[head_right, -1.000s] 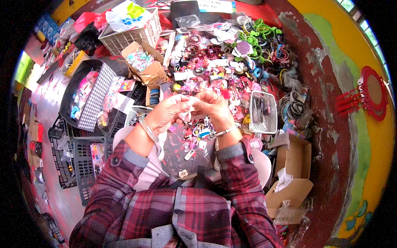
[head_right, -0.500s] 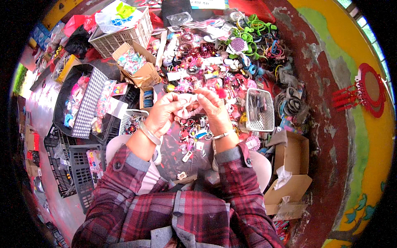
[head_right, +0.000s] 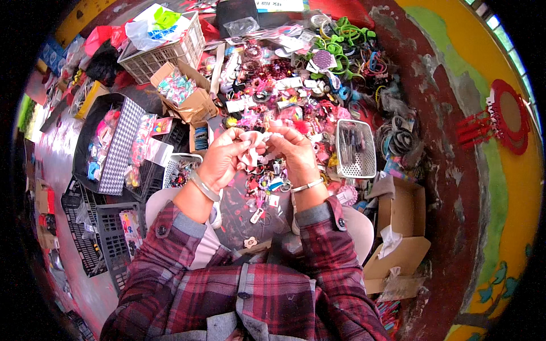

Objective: The person sits on the floor and sorts through a large pile of hair accessories, picking up items like hair clips and scrunchies. They handle the items one by one, separating them and placing them into nearby baskets and boxes.

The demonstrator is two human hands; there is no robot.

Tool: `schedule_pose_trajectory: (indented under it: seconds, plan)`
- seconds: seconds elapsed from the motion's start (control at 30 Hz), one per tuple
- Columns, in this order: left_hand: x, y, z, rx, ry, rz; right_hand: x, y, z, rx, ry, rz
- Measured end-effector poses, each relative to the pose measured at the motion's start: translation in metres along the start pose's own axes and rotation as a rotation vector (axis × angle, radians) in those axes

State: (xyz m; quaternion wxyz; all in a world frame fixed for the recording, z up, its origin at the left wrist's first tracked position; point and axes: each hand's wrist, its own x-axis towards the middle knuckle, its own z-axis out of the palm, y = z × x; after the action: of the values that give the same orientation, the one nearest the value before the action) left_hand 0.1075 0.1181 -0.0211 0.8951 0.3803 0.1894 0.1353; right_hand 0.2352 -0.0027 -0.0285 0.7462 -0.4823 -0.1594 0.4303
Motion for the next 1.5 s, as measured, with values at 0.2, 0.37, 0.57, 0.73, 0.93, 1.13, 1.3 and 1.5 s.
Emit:
schedule_pose_trajectory:
  seconds: [0.2, 0.37, 0.57, 0.73, 0.93, 1.13, 1.3, 1.5]
  plan:
    - [0.001, 0.002, 0.006, -0.062, -0.181, -0.051, -0.004, -0.004, 0.002, -0.122, 0.086, -0.018]
    - [-0.001, -0.002, 0.01, -0.018, -0.114, -0.126, -0.006, -0.005, 0.01, -0.115, 0.094, -0.017]
    - [0.005, -0.007, 0.0, -0.054, -0.043, -0.065, -0.001, 0.003, 0.001, -0.042, 0.096, -0.039]
    - [0.007, -0.008, 0.003, -0.049, 0.073, 0.07, -0.001, 0.004, 0.001, -0.128, 0.041, -0.055]
    - [0.01, -0.011, -0.003, -0.046, 0.008, 0.142, 0.003, 0.009, -0.004, -0.129, 0.01, -0.016]
    - [0.007, -0.009, -0.004, -0.06, -0.084, 0.061, -0.001, 0.009, 0.001, -0.181, 0.115, -0.082]
    - [0.013, -0.012, -0.014, -0.119, 0.036, 0.137, -0.007, 0.006, 0.012, -0.37, 0.071, -0.267]
    - [0.015, -0.017, -0.013, -0.14, 0.084, 0.089, -0.011, 0.023, 0.026, -0.628, 0.044, -0.23]
